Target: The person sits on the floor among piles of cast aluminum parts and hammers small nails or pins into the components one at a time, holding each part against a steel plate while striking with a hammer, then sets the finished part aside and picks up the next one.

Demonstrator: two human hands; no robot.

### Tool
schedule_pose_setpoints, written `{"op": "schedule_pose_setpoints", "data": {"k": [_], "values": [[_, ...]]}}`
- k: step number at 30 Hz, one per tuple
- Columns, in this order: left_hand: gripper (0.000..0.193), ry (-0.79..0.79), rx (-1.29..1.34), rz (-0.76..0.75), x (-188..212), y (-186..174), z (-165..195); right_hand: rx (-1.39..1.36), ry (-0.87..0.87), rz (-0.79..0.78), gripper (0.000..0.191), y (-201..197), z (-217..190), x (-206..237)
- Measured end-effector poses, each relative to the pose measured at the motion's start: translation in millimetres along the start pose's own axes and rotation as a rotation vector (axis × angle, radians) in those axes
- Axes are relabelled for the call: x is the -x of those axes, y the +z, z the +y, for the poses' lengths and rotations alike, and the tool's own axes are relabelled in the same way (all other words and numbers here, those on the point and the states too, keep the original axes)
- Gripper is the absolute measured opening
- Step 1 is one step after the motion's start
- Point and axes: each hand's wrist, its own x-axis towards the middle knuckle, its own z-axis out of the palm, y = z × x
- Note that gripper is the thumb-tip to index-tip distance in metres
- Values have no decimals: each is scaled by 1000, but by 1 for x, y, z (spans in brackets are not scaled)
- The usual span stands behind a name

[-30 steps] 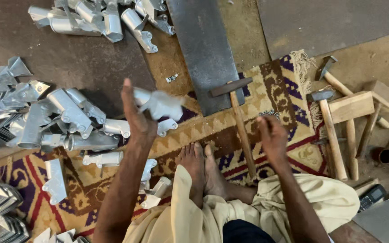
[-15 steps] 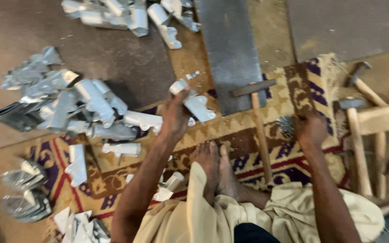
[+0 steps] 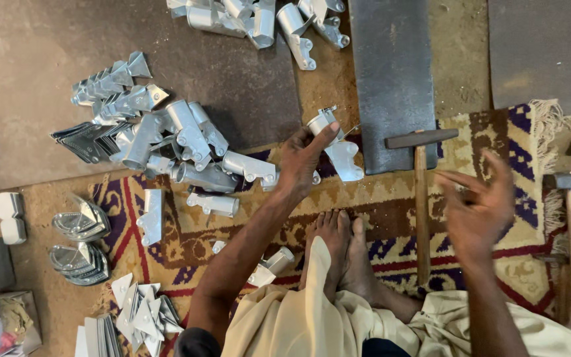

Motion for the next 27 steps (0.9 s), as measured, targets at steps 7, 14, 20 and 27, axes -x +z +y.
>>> {"op": "schedule_pose_setpoints", "data": {"k": [7, 14, 20, 27], "values": [[60, 77, -65, 29, 5, 6, 6, 292, -129, -197, 81, 65, -63, -30], [61, 78, -117, -28, 11, 15, 12, 445, -134, -40, 70, 19, -48, 33], [59, 109, -111, -26, 13, 39, 9, -142, 655, -213, 29, 1, -29, 57], [53, 153, -108, -46, 9, 48, 0, 45, 670, -337, 41, -18, -38, 63]]}}
